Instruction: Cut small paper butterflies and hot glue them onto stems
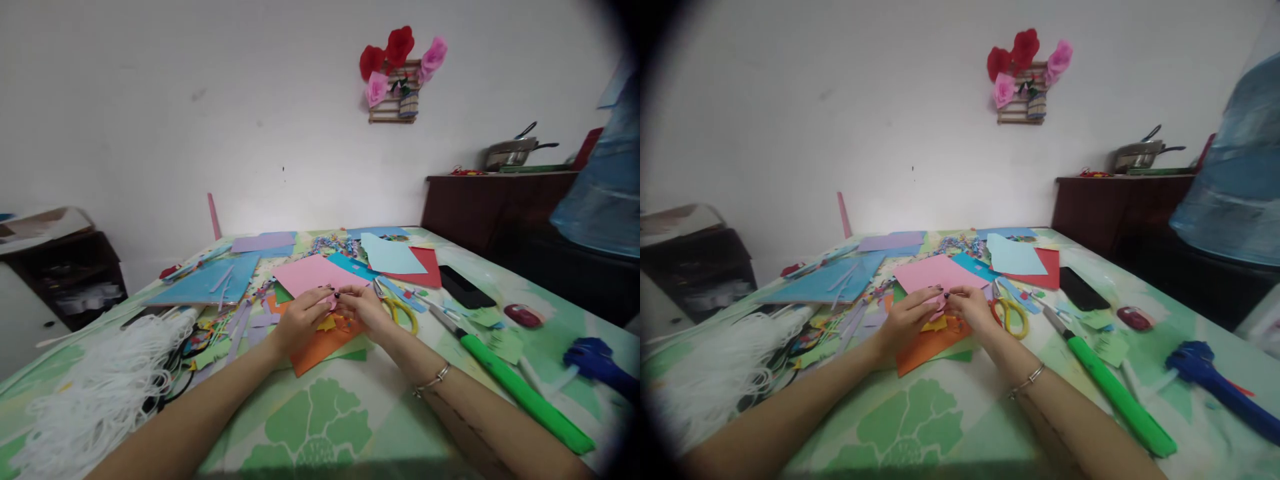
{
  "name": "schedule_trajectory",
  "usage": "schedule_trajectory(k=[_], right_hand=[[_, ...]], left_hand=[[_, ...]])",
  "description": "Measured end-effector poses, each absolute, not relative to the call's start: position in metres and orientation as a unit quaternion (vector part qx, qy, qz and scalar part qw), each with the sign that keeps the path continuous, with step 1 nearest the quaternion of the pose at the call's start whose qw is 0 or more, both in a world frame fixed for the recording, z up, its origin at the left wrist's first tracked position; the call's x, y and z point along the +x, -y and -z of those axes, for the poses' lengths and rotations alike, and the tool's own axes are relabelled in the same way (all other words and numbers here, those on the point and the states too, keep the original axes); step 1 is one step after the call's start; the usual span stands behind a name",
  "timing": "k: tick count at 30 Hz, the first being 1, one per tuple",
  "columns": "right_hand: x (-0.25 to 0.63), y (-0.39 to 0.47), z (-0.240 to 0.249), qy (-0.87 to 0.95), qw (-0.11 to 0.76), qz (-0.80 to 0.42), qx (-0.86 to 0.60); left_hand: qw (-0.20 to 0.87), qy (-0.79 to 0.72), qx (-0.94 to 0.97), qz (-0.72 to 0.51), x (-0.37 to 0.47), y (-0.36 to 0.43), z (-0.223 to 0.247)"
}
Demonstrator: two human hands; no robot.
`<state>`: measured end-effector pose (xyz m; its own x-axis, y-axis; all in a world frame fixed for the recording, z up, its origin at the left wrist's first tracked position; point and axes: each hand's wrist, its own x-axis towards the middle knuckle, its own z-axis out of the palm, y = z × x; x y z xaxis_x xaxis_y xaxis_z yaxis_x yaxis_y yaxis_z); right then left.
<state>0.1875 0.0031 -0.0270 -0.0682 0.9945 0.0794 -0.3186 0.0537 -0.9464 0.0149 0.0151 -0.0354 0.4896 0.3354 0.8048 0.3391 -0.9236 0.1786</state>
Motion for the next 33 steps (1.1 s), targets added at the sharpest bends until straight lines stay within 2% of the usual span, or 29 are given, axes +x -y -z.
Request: schedule_trajectory(k=[3, 5, 11, 14, 18, 24, 33], right_hand=[[0.189, -0.002, 0.025, 0.459, 0.57, -0.573, -0.369], [0.19, -0.001, 0.023, 0.473, 0.569, -0.569, -0.36], [0.191, 0.001, 0.018, 0.507, 0.57, -0.536, -0.361], [0.19, 0.001, 0.018, 0.517, 0.575, -0.52, -0.363], [0.189, 0.004, 0.015, 0.524, 0.584, -0.511, -0.352], [0.19, 0.008, 0.011, 0.569, 0.579, -0.486, -0.324], [0.188, 0.005, 0.014, 0.602, 0.576, -0.429, -0.349]], left_hand=[[-0.006, 0.205, -0.85, 0.485, 0.019, -0.009, 0.03], [-0.057, 0.242, -0.827, 0.504, 0.021, -0.006, 0.026], [-0.39, 0.295, -0.7, 0.52, 0.025, -0.005, 0.021], [-0.466, 0.315, -0.656, 0.503, 0.025, -0.005, 0.02], [-0.509, 0.332, -0.62, 0.497, 0.024, -0.008, 0.022], [-0.548, 0.341, -0.516, 0.563, 0.022, -0.014, 0.023], [-0.495, 0.316, -0.601, 0.542, 0.022, -0.008, 0.016]])
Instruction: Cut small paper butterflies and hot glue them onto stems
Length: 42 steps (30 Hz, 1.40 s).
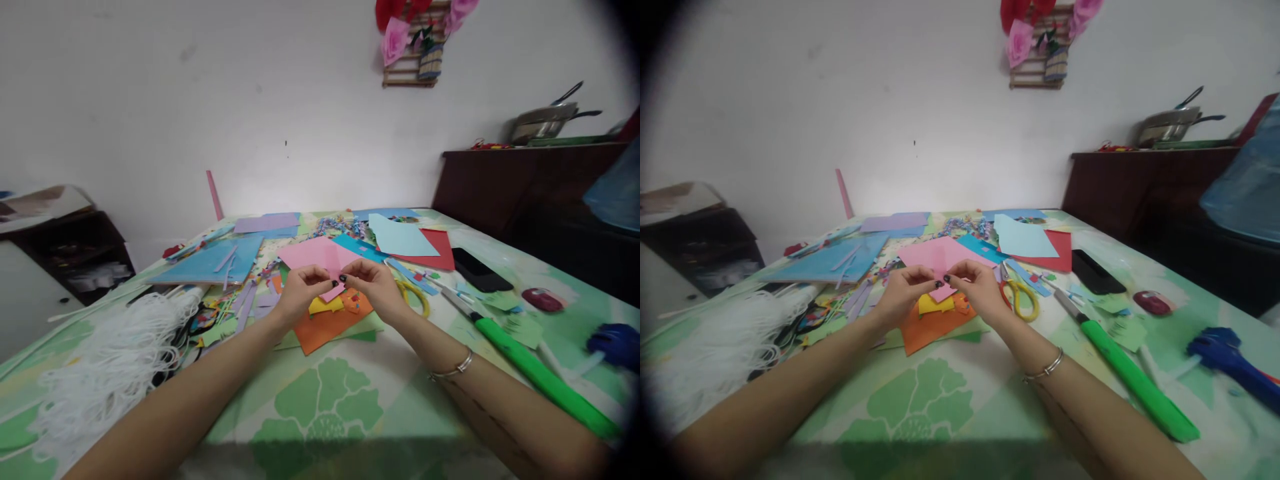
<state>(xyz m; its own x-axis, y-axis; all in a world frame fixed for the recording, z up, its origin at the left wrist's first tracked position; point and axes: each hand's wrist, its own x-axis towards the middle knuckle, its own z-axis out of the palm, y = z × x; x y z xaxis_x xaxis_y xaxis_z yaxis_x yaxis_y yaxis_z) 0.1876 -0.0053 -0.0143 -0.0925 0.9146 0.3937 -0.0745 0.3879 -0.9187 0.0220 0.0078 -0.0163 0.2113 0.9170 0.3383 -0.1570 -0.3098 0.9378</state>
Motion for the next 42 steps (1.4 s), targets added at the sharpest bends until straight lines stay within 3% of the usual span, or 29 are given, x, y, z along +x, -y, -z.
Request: schedule_trajectory(k=[12, 30, 42], right_hand=[[0.1882, 0.0048, 0.0173, 0.609, 0.578, -0.413, -0.353], [0.1852, 0.0053, 0.0158, 0.584, 0.599, -0.434, -0.334], [0.1865, 0.004, 0.0187, 0.604, 0.567, -0.422, -0.367]], left_hand=[[0.442, -0.294, 0.639, -0.557, 0.022, -0.0051, 0.0139], [0.474, -0.286, 0.621, -0.555, 0.0256, 0.0009, 0.0107], [0.46, -0.304, 0.631, -0.546, 0.025, 0.0016, 0.0111]])
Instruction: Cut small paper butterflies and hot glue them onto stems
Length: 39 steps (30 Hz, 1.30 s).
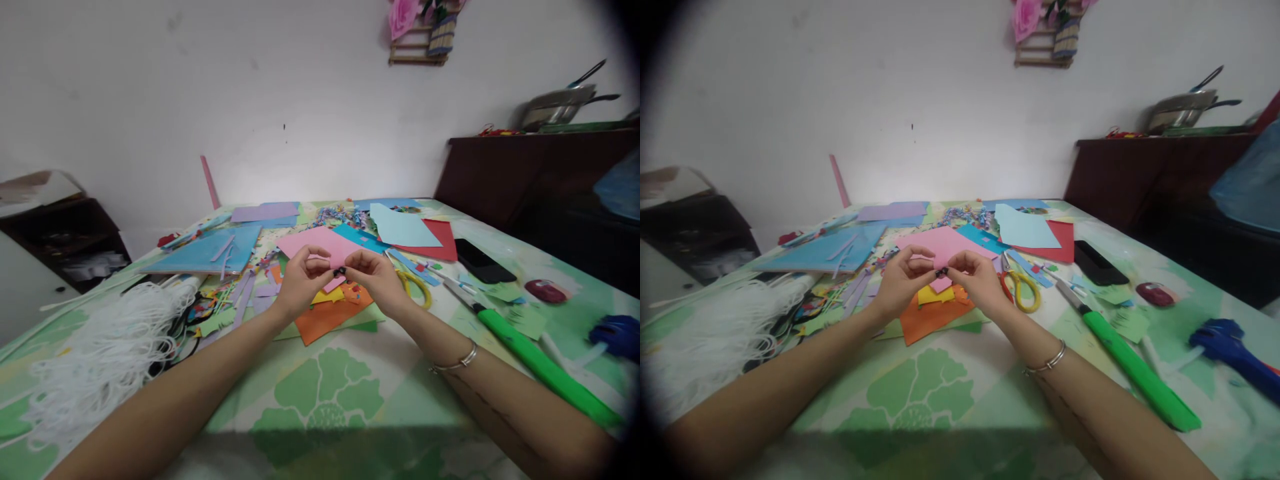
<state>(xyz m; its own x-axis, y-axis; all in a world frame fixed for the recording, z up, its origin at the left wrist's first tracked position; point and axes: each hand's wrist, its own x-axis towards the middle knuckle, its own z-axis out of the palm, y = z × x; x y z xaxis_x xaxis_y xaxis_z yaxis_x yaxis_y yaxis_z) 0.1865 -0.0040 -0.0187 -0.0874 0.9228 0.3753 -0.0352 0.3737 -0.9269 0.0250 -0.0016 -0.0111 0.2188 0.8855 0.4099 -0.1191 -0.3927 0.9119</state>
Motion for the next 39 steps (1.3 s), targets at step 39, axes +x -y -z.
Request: schedule_trajectory(k=[39], right_hand=[[0.1931, 0.0017, 0.0222, 0.701, 0.483, -0.313, -0.421]], left_hand=[[0.48, -0.347, 0.604, -0.534, 0.024, -0.0008, 0.0118]])
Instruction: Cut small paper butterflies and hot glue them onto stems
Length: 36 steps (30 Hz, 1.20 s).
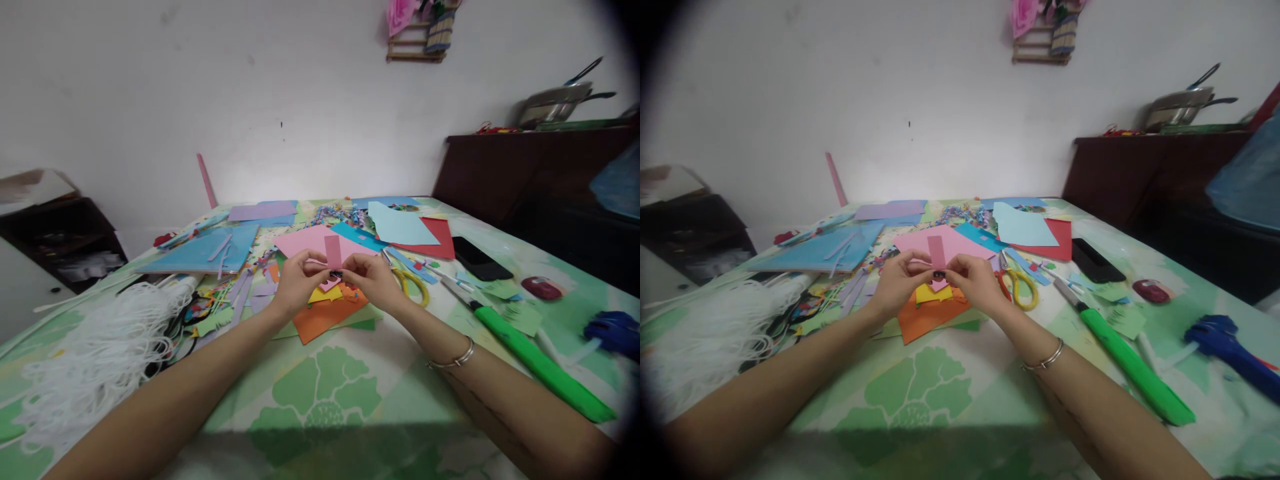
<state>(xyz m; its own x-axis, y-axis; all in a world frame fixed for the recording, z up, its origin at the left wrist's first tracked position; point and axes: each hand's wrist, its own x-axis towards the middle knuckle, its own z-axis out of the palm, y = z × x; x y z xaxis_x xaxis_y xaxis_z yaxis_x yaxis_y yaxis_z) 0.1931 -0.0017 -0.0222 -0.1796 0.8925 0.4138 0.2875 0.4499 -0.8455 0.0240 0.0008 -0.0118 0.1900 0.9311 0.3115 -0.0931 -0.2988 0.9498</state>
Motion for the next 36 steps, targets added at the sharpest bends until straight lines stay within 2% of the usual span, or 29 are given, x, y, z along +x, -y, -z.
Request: schedule_trajectory(k=[9, 17, 24, 36], right_hand=[[0.193, 0.001, 0.022, 0.697, 0.485, -0.331, -0.411], [0.192, -0.001, 0.025, 0.709, 0.476, -0.317, -0.412], [0.192, 0.003, 0.022, 0.766, 0.433, -0.182, -0.439], [0.186, 0.008, 0.023, 0.808, 0.341, -0.11, -0.468]], left_hand=[[0.494, -0.332, 0.606, -0.527, 0.024, 0.0, 0.012], [0.456, -0.359, 0.627, -0.52, 0.024, -0.001, 0.011], [0.426, -0.362, 0.649, -0.516, 0.023, -0.004, 0.017], [0.293, -0.38, 0.745, -0.464, 0.025, 0.001, 0.023]])
